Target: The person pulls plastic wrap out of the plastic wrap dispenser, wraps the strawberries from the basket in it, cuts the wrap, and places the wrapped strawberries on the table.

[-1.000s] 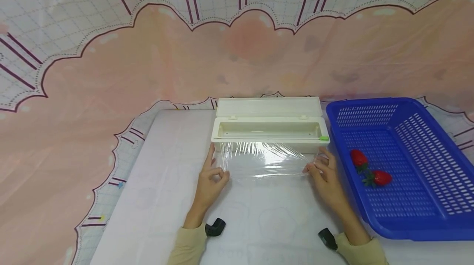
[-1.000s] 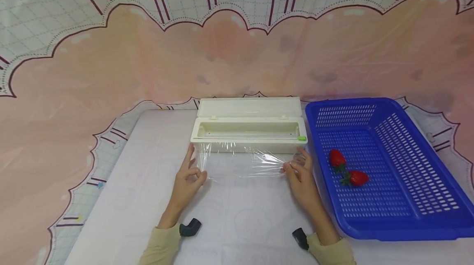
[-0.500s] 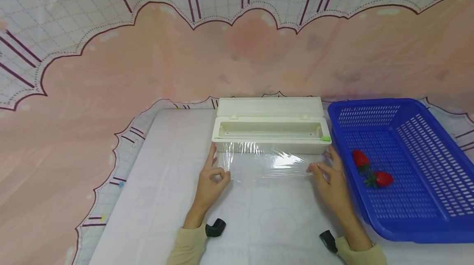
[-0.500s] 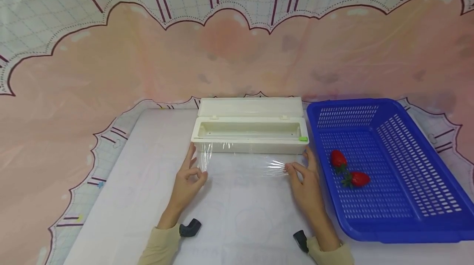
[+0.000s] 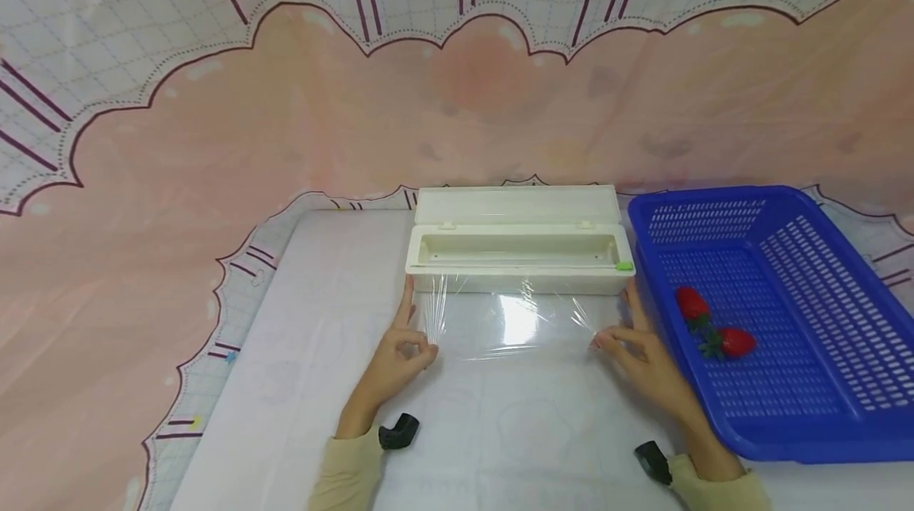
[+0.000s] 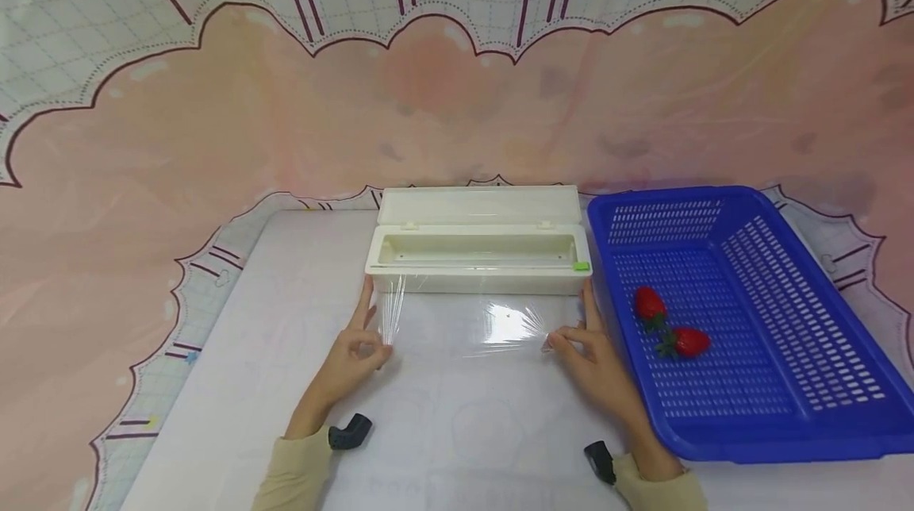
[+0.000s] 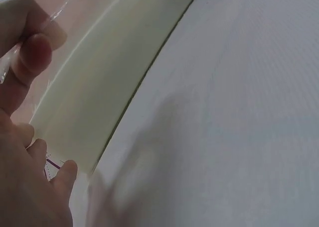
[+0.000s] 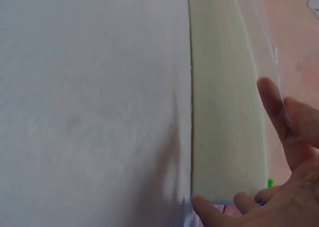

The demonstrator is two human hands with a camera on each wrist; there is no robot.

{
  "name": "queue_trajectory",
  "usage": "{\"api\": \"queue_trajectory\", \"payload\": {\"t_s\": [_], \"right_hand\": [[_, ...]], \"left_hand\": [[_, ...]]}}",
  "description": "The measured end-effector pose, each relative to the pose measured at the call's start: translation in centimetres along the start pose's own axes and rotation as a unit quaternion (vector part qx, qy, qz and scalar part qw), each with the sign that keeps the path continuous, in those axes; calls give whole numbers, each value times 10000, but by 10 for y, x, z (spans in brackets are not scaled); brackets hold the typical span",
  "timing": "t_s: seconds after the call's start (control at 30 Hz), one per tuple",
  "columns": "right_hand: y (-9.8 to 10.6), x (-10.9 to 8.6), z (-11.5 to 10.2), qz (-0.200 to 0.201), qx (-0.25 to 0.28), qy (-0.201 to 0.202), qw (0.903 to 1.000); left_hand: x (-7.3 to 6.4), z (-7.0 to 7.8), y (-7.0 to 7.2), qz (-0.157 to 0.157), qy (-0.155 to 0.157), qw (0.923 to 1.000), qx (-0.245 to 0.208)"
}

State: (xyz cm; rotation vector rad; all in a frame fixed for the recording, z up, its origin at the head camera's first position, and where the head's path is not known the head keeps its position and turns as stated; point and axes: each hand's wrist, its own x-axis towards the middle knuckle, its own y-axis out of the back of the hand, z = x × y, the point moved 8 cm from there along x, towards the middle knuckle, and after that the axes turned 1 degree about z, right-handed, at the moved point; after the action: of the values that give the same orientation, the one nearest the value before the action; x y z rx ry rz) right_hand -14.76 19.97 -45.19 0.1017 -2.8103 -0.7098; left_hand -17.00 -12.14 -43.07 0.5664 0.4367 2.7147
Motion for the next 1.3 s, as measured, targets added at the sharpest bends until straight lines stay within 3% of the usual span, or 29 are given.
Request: {"api": "queue_trajectory", "payload": {"t_s": [0.13, 0.33, 0.53, 0.7, 1.07, 1.3], "right_hand": [[-1, -1, 1, -86, 136, 141, 9998], [-8, -1, 13, -80, 153, -79, 9998], [-13, -1, 27, -242, -236, -635, 9974], [-15, 4, 27, -312, -449, -725, 9959], [-19, 10, 27, -75, -731, -1098, 9912], [-15, 12, 19, 279, -496, -560, 9968]], "left_hand": [[-1, -1, -2, -62, -25, 10000, 38], [-2, -6, -4, 58, 177, 9996, 209], [-5, -30, -9, 65, 483, 9966, 667], [-8, -53, -9, 163, 785, 9891, 1235], [-11, -55, 0, 516, 985, 9763, 1855], [-16, -57, 3, 601, 1059, 9779, 1702]]}}
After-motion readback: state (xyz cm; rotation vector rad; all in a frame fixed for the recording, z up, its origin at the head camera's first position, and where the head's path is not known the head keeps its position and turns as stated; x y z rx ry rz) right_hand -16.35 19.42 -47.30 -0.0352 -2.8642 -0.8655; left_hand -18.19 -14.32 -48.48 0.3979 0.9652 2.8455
